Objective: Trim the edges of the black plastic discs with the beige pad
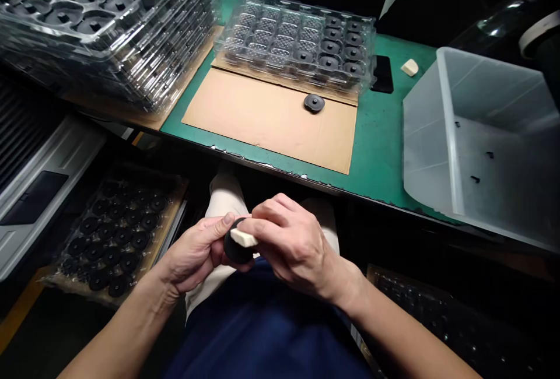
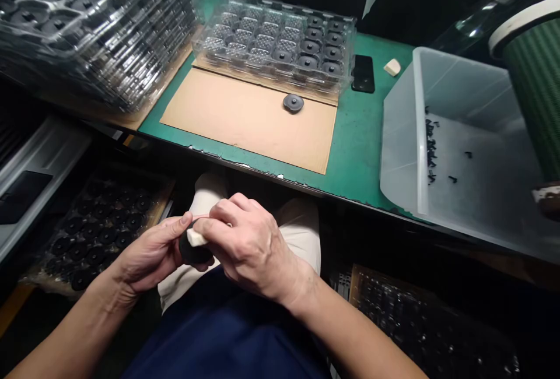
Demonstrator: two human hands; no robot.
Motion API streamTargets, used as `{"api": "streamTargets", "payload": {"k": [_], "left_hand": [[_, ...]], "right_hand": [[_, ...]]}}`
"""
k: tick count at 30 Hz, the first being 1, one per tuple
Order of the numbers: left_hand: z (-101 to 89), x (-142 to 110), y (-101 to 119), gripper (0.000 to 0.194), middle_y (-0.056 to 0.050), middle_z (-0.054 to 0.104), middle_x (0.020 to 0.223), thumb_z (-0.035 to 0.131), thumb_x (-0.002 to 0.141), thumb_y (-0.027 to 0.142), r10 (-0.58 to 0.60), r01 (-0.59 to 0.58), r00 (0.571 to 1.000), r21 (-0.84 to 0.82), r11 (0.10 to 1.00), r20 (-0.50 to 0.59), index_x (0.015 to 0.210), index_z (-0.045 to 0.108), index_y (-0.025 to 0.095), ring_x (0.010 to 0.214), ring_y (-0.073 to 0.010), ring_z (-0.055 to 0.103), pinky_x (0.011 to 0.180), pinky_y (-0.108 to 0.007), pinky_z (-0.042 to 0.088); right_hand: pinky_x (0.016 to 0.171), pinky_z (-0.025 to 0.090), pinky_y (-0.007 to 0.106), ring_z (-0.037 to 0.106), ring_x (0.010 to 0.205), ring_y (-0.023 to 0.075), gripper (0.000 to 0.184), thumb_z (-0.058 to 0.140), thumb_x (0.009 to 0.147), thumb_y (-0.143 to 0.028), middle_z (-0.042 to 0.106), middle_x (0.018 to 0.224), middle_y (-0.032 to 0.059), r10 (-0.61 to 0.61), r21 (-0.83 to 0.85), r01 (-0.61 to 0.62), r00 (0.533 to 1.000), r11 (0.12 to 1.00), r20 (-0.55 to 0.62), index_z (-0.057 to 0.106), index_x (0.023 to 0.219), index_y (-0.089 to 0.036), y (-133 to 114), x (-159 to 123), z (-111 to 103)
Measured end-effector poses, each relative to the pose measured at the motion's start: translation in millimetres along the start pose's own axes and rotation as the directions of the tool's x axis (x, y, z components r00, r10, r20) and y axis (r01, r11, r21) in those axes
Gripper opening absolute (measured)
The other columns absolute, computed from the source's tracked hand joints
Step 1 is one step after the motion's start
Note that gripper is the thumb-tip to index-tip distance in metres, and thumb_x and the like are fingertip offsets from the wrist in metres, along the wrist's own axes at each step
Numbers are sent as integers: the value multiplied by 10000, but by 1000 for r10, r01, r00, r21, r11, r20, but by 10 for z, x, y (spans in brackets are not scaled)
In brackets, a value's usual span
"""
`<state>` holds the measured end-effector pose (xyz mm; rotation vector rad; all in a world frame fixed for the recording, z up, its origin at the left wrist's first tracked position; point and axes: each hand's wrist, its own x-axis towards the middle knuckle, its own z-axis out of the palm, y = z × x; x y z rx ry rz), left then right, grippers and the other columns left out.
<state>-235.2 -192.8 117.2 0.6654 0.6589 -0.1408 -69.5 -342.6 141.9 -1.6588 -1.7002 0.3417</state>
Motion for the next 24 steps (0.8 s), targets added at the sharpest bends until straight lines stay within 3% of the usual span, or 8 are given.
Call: {"api": "streamTargets", "payload": {"k": [3, 5, 7, 9, 11, 15, 19, 24], "left_hand": [[-12, 22, -52, 314, -131, 750, 1022, 670, 1000, 401, 9, -7, 1000, -100, 995, 20, 1139, 788, 146, 848, -207, 714, 770, -391, 673], [16, 43, -63, 289, -114, 748, 1160, 708, 984, 340, 156, -159, 987, -159, 974, -29, 1233, 762, 203, 973, -197, 725, 891, -352, 652], [65, 63, -54, 336, -92, 732, 1254, 763, 941, 237, 348, -361, 931, -145, 921, -109, 1276, 742, 245, 1105, -192, 712, 986, -286, 607], [114, 72, -37, 403, -85, 726, 1281, 787, 906, 155, 480, -495, 864, -83, 865, -151, 1292, 733, 258, 1178, -209, 696, 1031, -267, 578], [144, 64, -23, 427, -90, 720, 1297, 778, 907, 136, 545, -557, 824, -42, 829, -155, 1312, 721, 259, 1216, -233, 683, 1054, -284, 570], [140, 6, -9, 364, -91, 734, 1278, 746, 944, 191, 540, -554, 825, -47, 831, -165, 1304, 731, 242, 1196, -227, 697, 1037, -267, 579], [104, -54, 12, 342, -94, 751, 1240, 740, 957, 260, 454, -473, 874, -91, 876, -174, 1299, 741, 240, 1115, -204, 730, 999, -259, 597], [40, -87, 60, 335, -120, 765, 1178, 758, 945, 307, 275, -282, 958, -83, 956, -84, 1256, 769, 181, 1048, -190, 736, 936, -212, 604]], "right_hand": [[851, 411, 400, 536, 949, 228, 230, 474, 1090, -226, 652, 1074, 75, -80, -67, 81, 997, 994, 17, 685, 1177, -192, 20, 27, -5], [823, 403, 387, 530, 894, 217, 201, 508, 1073, -249, 643, 983, 73, 76, -83, -85, 991, 993, -109, 690, 1042, -169, 18, 39, 41], [707, 387, 338, 489, 748, 171, 276, 533, 1065, -321, 580, 817, 35, 371, 109, -357, 913, 928, -167, 636, 866, -161, 6, 45, 106], [597, 337, 298, 420, 647, 133, 365, 538, 1061, -410, 489, 722, -12, 584, 384, -536, 812, 752, -12, 560, 781, -177, -15, 53, 161], [553, 296, 283, 378, 620, 118, 410, 548, 1048, -465, 432, 697, -33, 611, 500, -586, 780, 637, 136, 506, 749, -188, -39, 67, 182], [586, 288, 294, 370, 627, 117, 391, 575, 1026, -369, 411, 686, -34, 557, 349, -505, 828, 789, -59, 436, 707, -192, -67, 97, 134], [624, 318, 305, 397, 652, 129, 337, 546, 1039, -284, 440, 716, -17, 378, 268, -352, 924, 897, -53, 460, 728, -188, -63, 91, 68], [761, 384, 361, 474, 803, 187, 187, 525, 1066, -246, 579, 891, 54, 208, -14, -211, 972, 977, -110, 649, 961, -154, -26, 59, 43]]}}
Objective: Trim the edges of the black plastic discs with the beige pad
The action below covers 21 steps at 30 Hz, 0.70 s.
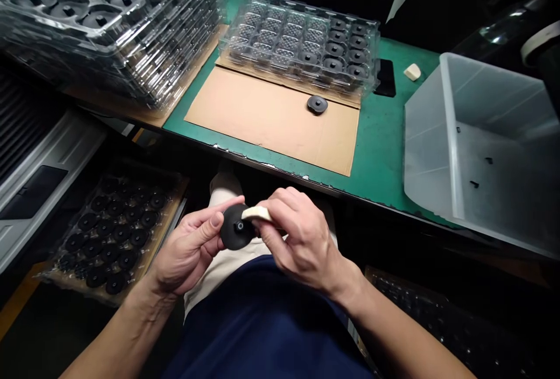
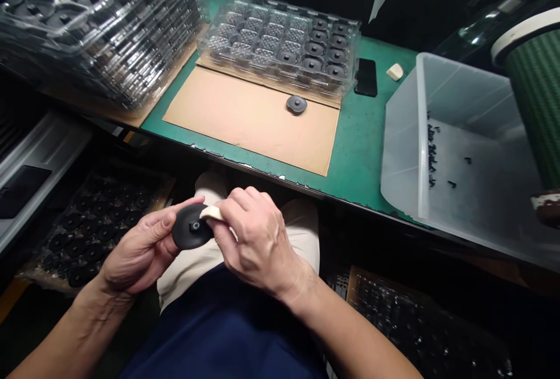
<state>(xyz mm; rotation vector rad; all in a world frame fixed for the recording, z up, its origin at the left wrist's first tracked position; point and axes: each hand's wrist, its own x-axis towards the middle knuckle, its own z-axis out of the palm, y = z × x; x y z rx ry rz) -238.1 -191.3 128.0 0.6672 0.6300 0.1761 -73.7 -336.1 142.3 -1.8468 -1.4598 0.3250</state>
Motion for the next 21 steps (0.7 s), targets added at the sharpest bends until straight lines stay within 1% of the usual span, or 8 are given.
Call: {"api": "streamTargets", "payload": {"k": [6, 9, 11, 13, 15, 17, 19, 21], "left_hand": [[-85, -22, -83, 369, -151, 760, 984, 604, 1036, 385, -260, 258, 953, 34, 966, 157, 1225, 776, 119, 851, -220, 735, 782, -309, 641], [-77, -27, -138, 368, -134, 757, 955, 600, 1038, 398, -277, 286, 947, -29, 958, 165, 1241, 768, 142, 814, -215, 732, 758, -328, 650], [-46, -11, -149, 318, -116, 758, 1121, 661, 1013, 349, -169, 180, 979, -102, 978, 110, 1278, 750, 198, 937, -190, 733, 887, -311, 640], [-10, 19, -155, 361, -86, 723, 1277, 736, 964, 260, 11, -8, 1000, -106, 994, 23, 1325, 719, 256, 1100, -184, 710, 1005, -285, 596], [18, 51, -173, 488, -68, 695, 1346, 806, 889, 152, 193, -193, 981, -13, 981, -25, 1347, 702, 285, 1228, -201, 666, 1059, -264, 562], [41, 66, -201, 559, -71, 671, 1390, 844, 831, 94, 318, -314, 948, 122, 942, -12, 1340, 708, 282, 1298, -230, 628, 1090, -268, 546], [72, 53, -218, 550, -83, 646, 1422, 855, 816, 87, 397, -386, 918, 246, 889, 3, 1320, 723, 265, 1333, -262, 605, 1120, -300, 536], [119, 19, -204, 539, -84, 632, 1435, 850, 821, 88, 464, -437, 886, 326, 838, -6, 1315, 726, 264, 1342, -283, 597, 1134, -337, 534]], "right_hand": [[781, 416, 393, 497, 853, 217, 264, 464, 1102, -263, 623, 1000, 86, -273, 4, 275, 956, 962, 108, 690, 1180, -150, -11, 6, -76], [825, 420, 406, 530, 938, 238, 277, 474, 1114, -318, 638, 1051, 84, -357, -27, 363, 926, 931, 126, 686, 1225, -179, -24, 22, -89], [832, 414, 402, 533, 933, 234, 227, 502, 1090, -273, 637, 1021, 84, -273, -82, 276, 961, 958, 51, 696, 1121, -161, -25, 19, -55], [740, 398, 359, 497, 792, 188, 228, 536, 1052, -256, 587, 855, 52, -40, -52, 38, 998, 998, -43, 642, 880, -149, -33, 7, 2], [607, 338, 309, 414, 654, 137, 351, 559, 1043, -313, 471, 705, -7, 243, 124, -241, 970, 963, 7, 513, 724, -176, -67, 2, 53], [541, 296, 286, 383, 609, 115, 395, 556, 1054, -380, 429, 671, -33, 401, 312, -425, 905, 850, 142, 487, 716, -186, -133, 14, 70], [549, 317, 275, 420, 636, 114, 364, 552, 1058, -405, 479, 704, -33, 432, 415, -465, 885, 782, 176, 547, 768, -185, -214, 40, 51], [590, 341, 281, 455, 669, 120, 319, 561, 1049, -383, 528, 743, -22, 400, 427, -417, 907, 803, 134, 586, 806, -180, -281, 64, 15]]}}
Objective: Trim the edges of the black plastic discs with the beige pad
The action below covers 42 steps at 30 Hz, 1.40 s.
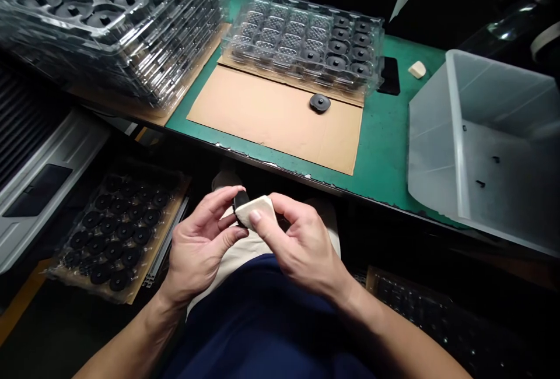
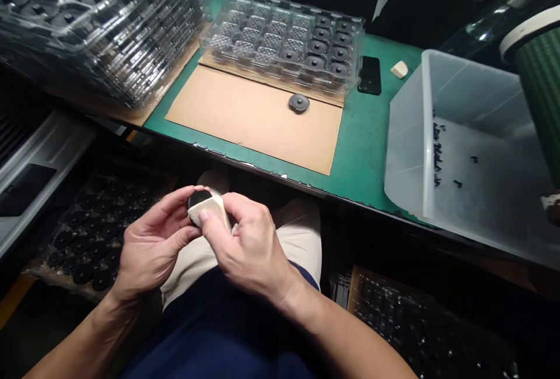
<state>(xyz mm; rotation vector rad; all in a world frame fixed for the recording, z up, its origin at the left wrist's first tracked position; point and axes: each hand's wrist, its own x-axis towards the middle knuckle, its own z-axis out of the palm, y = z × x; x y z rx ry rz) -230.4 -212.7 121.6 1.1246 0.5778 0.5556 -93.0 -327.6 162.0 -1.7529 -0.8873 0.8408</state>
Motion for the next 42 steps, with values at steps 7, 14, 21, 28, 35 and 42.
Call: {"api": "streamTargets", "payload": {"k": [7, 14, 21, 28, 35, 42], "left_hand": [[18, 7, 200, 520, -63, 697, 1357, 865, 794, 81, 17, -24, 998, -106, 994, -67, 1254, 757, 298, 1290, -273, 642, 1079, -322, 569], [-118, 22, 206, 459, -101, 721, 1310, 843, 845, 163, -178, 186, 982, -146, 972, 66, 1285, 755, 257, 1194, -233, 696, 990, -218, 581], [-250, 30, 201, 437, -92, 753, 1238, 840, 853, 203, -351, 369, 926, -140, 919, 136, 1281, 761, 230, 1157, -213, 708, 948, -174, 578], [-220, -2, 145, 458, -107, 677, 1382, 750, 909, 189, -422, 481, 870, -250, 840, 255, 1363, 706, 224, 1200, -226, 682, 982, -235, 580], [-9, 108, 76, 395, -166, 749, 1186, 758, 914, 270, -513, 502, 858, -241, 830, 20, 1283, 717, 135, 1070, -267, 735, 879, -275, 607], [122, 132, 20, 330, -151, 742, 1211, 727, 938, 305, -400, 383, 914, -182, 906, -71, 1215, 741, 126, 1099, -263, 722, 897, -286, 601]], "right_hand": [[641, 318, 329, 394, 663, 146, 327, 540, 1026, -298, 454, 708, -4, -224, -317, 187, 971, 930, -85, 463, 725, -194, 69, 37, -24], [752, 350, 374, 419, 766, 190, 273, 490, 1072, -278, 517, 830, 44, -392, -582, 309, 920, 752, -19, 544, 823, -178, 181, 65, -46], [793, 377, 406, 457, 815, 215, 203, 497, 1055, -228, 581, 897, 76, -433, -580, 392, 898, 714, 74, 647, 946, -145, 156, 30, -57], [843, 444, 402, 568, 918, 217, 157, 529, 1071, -215, 663, 1047, 76, -495, -368, 489, 865, 791, 85, 669, 1126, -172, 194, 69, -100], [750, 476, 281, 598, 795, 148, 191, 539, 1074, -276, 674, 1029, 35, -166, -48, 159, 957, 986, -237, 662, 1199, -201, 424, -33, -124], [626, 364, 249, 461, 668, 124, 465, 514, 1087, -549, 556, 742, -7, 118, 200, -147, 982, 969, 145, 686, 912, -154, 684, -217, 50]]}}
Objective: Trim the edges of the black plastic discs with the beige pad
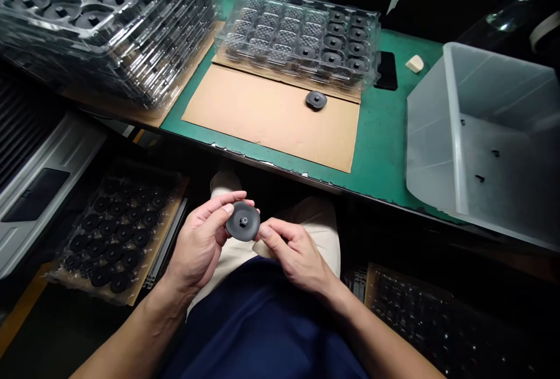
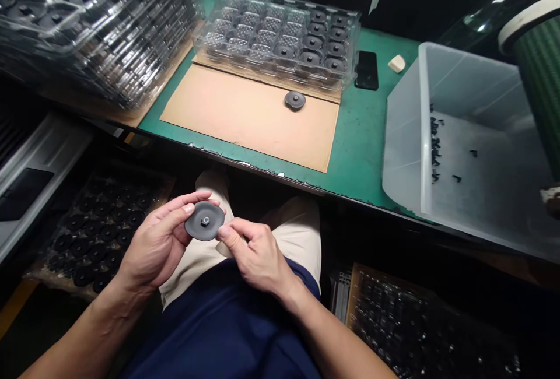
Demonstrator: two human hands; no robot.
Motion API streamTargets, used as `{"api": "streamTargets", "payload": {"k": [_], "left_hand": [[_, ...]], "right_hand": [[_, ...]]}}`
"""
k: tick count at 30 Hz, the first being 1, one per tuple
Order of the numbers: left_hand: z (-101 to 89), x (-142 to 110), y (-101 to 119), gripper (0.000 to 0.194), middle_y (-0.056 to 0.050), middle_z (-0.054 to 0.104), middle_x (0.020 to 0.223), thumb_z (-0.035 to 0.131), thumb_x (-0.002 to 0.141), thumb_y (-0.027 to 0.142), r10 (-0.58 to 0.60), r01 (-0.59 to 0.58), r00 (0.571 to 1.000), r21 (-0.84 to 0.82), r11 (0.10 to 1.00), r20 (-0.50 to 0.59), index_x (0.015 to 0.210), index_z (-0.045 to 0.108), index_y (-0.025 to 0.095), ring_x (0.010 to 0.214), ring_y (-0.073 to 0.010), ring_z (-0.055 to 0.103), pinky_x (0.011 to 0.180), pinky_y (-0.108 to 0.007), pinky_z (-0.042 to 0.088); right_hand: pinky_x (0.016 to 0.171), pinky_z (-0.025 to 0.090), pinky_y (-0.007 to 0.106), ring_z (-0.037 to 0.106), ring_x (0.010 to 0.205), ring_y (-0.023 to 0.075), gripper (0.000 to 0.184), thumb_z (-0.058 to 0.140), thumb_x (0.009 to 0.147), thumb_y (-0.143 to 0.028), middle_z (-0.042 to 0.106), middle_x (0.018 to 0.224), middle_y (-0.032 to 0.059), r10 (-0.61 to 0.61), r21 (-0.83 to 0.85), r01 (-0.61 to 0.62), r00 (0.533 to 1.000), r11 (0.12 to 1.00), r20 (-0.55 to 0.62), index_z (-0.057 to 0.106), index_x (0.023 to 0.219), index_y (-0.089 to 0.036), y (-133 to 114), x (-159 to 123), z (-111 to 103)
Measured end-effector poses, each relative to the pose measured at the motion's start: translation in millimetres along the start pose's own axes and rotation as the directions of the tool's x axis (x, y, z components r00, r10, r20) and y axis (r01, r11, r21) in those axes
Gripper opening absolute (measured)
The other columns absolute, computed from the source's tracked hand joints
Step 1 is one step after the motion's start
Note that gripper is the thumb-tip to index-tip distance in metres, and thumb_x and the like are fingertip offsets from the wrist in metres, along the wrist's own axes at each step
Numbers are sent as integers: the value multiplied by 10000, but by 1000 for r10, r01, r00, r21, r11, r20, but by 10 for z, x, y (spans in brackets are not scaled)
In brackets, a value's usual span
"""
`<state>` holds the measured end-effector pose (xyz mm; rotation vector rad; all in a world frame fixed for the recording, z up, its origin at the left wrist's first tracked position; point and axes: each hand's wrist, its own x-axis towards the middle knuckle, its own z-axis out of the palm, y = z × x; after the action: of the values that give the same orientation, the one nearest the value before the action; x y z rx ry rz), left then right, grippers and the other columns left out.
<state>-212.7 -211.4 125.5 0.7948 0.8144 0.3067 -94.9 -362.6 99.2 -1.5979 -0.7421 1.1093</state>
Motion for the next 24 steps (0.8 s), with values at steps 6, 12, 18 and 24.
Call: {"api": "streamTargets", "payload": {"k": [6, 12, 18, 24], "left_hand": [[45, -11, -84, 320, -139, 739, 1231, 697, 976, 323, 128, -129, 992, 108, 986, 11, 1248, 748, 161, 1148, -268, 706, 1067, -364, 545], [0, -29, -87, 446, -139, 612, 1461, 693, 962, 180, 13, 5, 987, -110, 994, 158, 1405, 653, 215, 1350, -303, 590, 1171, -400, 481], [28, -59, -138, 651, -96, 535, 1547, 748, 904, 112, 27, -7, 975, -92, 996, 219, 1498, 560, 300, 1415, -270, 529, 1176, -346, 471], [90, -4, -194, 788, -49, 704, 1229, 880, 811, 175, 49, -58, 993, 83, 995, 110, 1506, 547, 338, 1104, -179, 705, 957, -230, 580]], "right_hand": [[578, 270, 248, 315, 654, 111, 481, 549, 1067, -550, 371, 715, -38, -8, 128, 10, 1000, 992, -15, 490, 775, -173, 73, 16, 140], [577, 245, 259, 282, 657, 115, 444, 551, 1067, -538, 354, 724, -34, 12, 204, -6, 999, 979, -30, 546, 824, -166, 23, 37, 91], [589, 249, 262, 293, 672, 117, 429, 538, 1079, -538, 373, 743, -30, 12, 238, 1, 999, 971, -52, 567, 870, -164, 35, 53, 116], [616, 311, 267, 359, 670, 120, 498, 410, 1122, -549, 429, 754, -16, -94, 116, 94, 996, 989, -12, 552, 843, -162, 4, 4, 172]]}}
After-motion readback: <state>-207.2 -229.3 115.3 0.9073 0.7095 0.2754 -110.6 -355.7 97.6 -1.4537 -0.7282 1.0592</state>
